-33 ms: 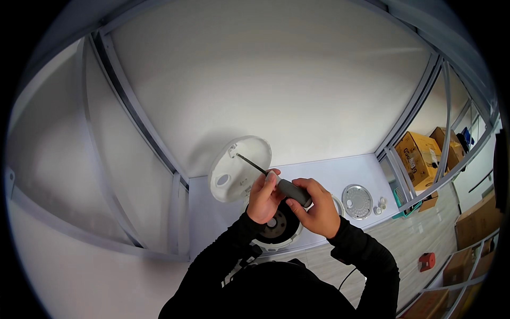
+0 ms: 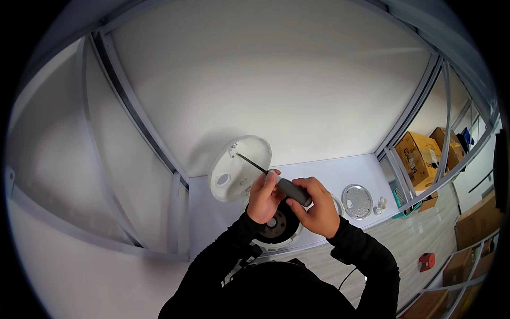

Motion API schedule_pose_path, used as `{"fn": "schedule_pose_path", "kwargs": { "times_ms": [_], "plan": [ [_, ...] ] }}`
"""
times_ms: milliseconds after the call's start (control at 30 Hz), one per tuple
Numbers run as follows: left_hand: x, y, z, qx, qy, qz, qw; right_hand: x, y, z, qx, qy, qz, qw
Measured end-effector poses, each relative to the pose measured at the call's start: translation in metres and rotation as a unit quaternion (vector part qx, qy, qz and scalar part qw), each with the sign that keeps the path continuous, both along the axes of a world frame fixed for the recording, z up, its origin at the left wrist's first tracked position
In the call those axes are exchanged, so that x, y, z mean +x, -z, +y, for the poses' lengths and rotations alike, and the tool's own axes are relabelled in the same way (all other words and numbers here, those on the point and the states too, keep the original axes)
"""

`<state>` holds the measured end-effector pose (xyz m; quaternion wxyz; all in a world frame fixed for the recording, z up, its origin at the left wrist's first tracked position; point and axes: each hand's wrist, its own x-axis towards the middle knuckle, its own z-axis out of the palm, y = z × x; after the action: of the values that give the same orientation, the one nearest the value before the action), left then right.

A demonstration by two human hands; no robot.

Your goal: The person uses a screwdriver to remove and reattach screws on a white plastic lid and a cylindrical container. They repeatedly lift, rotate, and align the lid with the container while tightening and loosening fasteners.

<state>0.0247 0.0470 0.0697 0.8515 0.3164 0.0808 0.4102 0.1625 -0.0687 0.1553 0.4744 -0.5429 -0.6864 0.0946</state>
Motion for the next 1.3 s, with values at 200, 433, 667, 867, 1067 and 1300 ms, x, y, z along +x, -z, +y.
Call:
{"fn": "schedule_pose_path", "kwargs": {
  "times_ms": [200, 433, 667, 867, 1067, 1300],
  "plan": [
    [0.004, -0.002, -0.007, -0.012, -0.011, -0.009, 1.0, 0.002, 0.015, 0.011, 0.086, -0.003, -0.027, 0.996],
    [0.001, -0.008, -0.01, -0.004, -0.019, -0.014, 1.0, -0.002, 0.003, 0.008, -0.1, 0.038, 0.119, 0.987],
    [-0.001, -0.006, -0.004, 0.009, -0.013, 0.014, 1.0, 0.008, 0.007, 0.013, 0.009, -0.012, -0.002, 1.0],
    [0.003, -0.015, -0.01, -0.012, -0.044, 0.035, 0.998, 0.003, 0.006, 0.011, -0.008, 0.005, 0.019, 1.0],
    [0.001, -0.012, -0.009, -0.012, -0.012, 0.002, 1.0, 0.012, 0.014, 0.01, -0.115, -0.019, 0.086, 0.989],
    [0.002, -0.004, -0.003, 0.002, -0.022, 0.038, 0.999, 0.007, 0.011, 0.014, 0.022, -0.004, 0.033, 0.999]
  ]
}}
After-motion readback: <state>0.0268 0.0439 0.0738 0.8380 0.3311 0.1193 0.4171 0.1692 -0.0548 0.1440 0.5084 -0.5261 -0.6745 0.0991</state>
